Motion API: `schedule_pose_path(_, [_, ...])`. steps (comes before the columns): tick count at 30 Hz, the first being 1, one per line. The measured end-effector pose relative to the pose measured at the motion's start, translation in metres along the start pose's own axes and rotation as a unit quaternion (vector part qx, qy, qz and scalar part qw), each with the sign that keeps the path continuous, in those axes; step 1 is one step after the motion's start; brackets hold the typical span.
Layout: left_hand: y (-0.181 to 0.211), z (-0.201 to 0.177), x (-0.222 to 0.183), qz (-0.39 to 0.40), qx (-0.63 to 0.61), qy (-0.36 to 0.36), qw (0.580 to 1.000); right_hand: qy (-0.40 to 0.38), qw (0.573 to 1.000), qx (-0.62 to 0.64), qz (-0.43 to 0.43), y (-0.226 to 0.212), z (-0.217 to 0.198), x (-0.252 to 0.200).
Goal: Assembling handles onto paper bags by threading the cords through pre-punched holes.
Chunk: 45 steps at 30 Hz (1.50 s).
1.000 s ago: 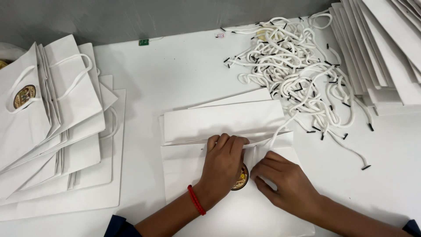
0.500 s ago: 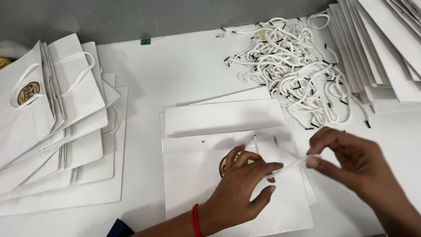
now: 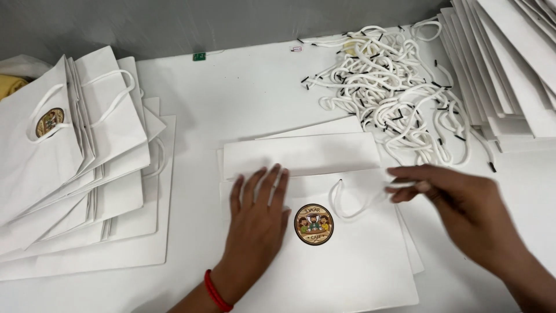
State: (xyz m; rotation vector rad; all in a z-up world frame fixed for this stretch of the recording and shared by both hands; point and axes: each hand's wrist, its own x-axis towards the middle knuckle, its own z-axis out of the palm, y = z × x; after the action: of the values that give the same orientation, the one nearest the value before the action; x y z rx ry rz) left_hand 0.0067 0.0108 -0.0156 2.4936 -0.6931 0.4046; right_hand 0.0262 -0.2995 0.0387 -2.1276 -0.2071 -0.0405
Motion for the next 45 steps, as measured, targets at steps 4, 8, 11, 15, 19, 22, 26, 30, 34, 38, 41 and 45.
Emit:
schedule_pose_path(4, [-0.025, -0.004, -0.009, -0.108, 0.048, -0.01, 0.993, -0.143, 0.988, -0.042, -0.049, 0.012, 0.041, -0.002])
schedule_pose_path(8, [-0.026, 0.003, -0.014, -0.119, 0.04, 0.012, 0.992, -0.171, 0.981, -0.06, -0.069, -0.006, 0.074, 0.012])
schedule_pose_path(11, [-0.025, 0.013, -0.014, -0.104, 0.061, 0.077, 0.99, -0.171, 0.976, -0.066, -0.119, -0.017, 0.093, 0.025])
schedule_pose_path(15, [-0.022, 0.015, -0.008, -0.075, 0.01, 0.046, 0.996, -0.162, 0.968, -0.035, -0.19, -0.012, 0.121, 0.034])
schedule_pose_path(19, [-0.023, 0.02, -0.006, -0.065, -0.041, 0.049, 0.996, -0.11, 0.957, -0.034, -0.268, -0.001, 0.144, 0.037])
schedule_pose_path(22, [-0.023, 0.019, -0.006, -0.101, -0.07, 0.037, 0.992, -0.055, 0.941, -0.075, -0.326, 0.005, 0.149, 0.036])
schedule_pose_path(26, [-0.024, 0.023, -0.007, -0.094, -0.077, 0.058, 0.991, -0.016, 0.904, -0.141, -0.404, 0.011, 0.152, 0.037])
schedule_pose_path(30, [-0.024, 0.026, -0.01, -0.103, -0.082, 0.065, 0.989, -0.009, 0.859, -0.2, -0.472, 0.005, 0.154, 0.031])
schedule_pose_path(34, [-0.026, 0.025, -0.01, -0.103, -0.091, 0.068, 0.988, -0.027, 0.86, -0.209, -0.465, -0.003, 0.15, 0.03])
schedule_pose_path(38, [-0.023, 0.019, -0.007, -0.105, -0.105, 0.061, 0.987, -0.022, 0.885, -0.182, -0.427, -0.004, 0.149, 0.039])
schedule_pose_path(41, [-0.023, 0.018, -0.007, -0.099, -0.121, 0.071, 0.985, 0.001, 0.891, -0.163, -0.425, -0.006, 0.148, 0.04])
schedule_pose_path(45, [-0.027, 0.025, -0.009, -0.127, -0.121, 0.072, 0.982, -0.009, 0.911, -0.124, -0.393, -0.015, 0.14, 0.044])
